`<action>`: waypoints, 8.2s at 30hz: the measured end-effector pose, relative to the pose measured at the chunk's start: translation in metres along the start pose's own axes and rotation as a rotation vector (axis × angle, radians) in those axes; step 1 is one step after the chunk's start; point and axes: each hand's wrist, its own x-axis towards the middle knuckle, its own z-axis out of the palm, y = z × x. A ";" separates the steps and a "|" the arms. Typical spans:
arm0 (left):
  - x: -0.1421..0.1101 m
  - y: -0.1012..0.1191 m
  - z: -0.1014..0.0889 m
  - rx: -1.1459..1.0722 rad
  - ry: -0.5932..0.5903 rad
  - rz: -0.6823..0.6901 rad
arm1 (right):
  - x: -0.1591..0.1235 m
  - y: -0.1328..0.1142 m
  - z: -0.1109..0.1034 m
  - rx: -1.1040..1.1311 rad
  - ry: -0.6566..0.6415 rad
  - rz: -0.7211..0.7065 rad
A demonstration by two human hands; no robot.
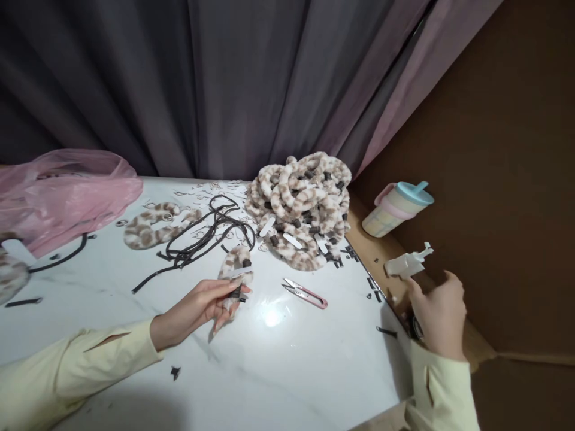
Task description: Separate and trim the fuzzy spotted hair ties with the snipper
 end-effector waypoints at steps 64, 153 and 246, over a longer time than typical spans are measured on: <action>-0.007 -0.017 0.000 0.486 0.133 0.183 | -0.085 -0.200 -0.033 0.669 -0.692 -0.622; -0.015 0.040 0.005 -0.189 0.035 0.172 | -0.085 -0.214 -0.028 1.342 -1.154 0.140; -0.003 0.035 0.002 0.095 0.416 0.340 | -0.074 -0.249 -0.030 0.868 -0.349 -0.863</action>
